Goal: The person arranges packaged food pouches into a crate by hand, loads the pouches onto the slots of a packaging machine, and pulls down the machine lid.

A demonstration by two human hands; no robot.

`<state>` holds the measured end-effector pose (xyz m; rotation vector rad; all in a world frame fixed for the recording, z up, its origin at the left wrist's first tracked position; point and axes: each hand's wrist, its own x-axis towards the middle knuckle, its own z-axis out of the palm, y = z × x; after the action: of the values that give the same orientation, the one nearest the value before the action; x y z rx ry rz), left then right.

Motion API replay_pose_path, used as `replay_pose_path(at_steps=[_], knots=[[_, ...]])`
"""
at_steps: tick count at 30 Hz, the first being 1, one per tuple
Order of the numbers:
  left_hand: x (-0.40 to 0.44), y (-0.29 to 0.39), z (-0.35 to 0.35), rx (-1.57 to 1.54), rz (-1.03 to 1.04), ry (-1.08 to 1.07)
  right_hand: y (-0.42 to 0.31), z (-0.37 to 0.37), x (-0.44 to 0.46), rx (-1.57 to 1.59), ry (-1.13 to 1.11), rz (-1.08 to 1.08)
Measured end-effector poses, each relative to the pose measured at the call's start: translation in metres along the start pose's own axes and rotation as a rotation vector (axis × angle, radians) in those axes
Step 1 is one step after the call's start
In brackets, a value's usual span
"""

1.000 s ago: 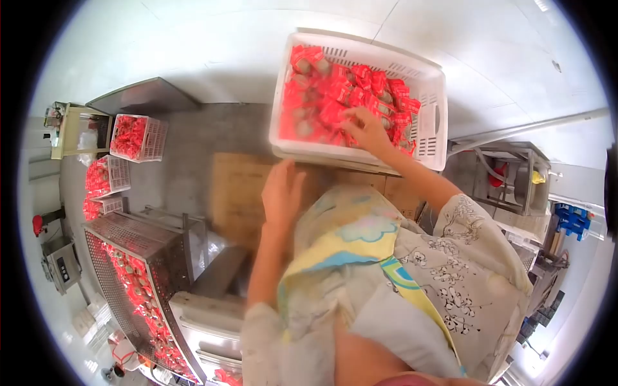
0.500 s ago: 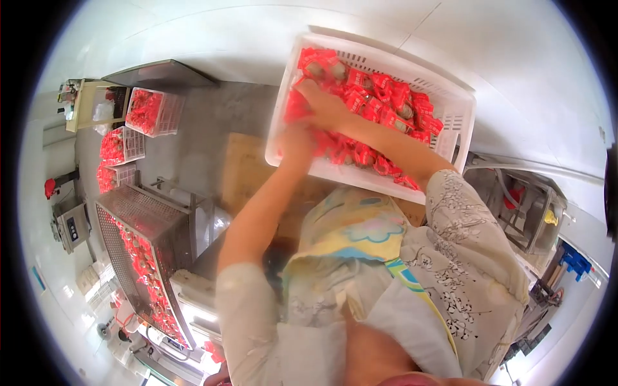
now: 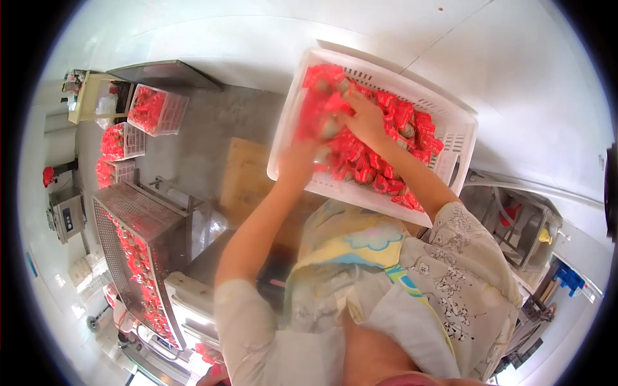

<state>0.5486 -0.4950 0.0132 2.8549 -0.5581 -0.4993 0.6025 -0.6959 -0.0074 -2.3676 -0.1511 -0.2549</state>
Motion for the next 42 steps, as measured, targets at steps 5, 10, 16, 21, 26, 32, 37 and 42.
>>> replay_pose_path(at_steps=[5,10,16,21,26,32,37,42], knots=[[0.006,-0.01,0.016,-0.134,-0.127,-0.015,0.028,0.006,0.027,-0.142,-0.053,0.012],[0.017,0.004,-0.006,-0.315,-0.066,0.194,0.033,0.045,0.043,-0.24,-0.022,-0.1],[0.059,0.004,-0.015,-0.312,0.031,0.382,0.01,0.046,0.065,-0.288,-0.237,0.204],[0.107,0.016,-0.009,-0.301,0.038,0.458,0.039,0.032,0.04,-0.066,-0.183,0.06],[0.123,0.023,-0.009,-0.529,0.078,0.415,0.069,0.034,0.028,0.163,-0.097,0.031],[0.13,0.02,-0.003,-0.338,0.093,0.325,0.052,0.033,0.026,0.11,-0.078,0.129],[0.117,0.036,-0.007,-0.554,-0.028,0.29,0.064,0.048,0.012,0.2,-0.055,0.097],[0.125,0.016,0.041,-0.184,-0.068,0.546,0.07,0.061,0.013,0.26,-0.07,0.035]])
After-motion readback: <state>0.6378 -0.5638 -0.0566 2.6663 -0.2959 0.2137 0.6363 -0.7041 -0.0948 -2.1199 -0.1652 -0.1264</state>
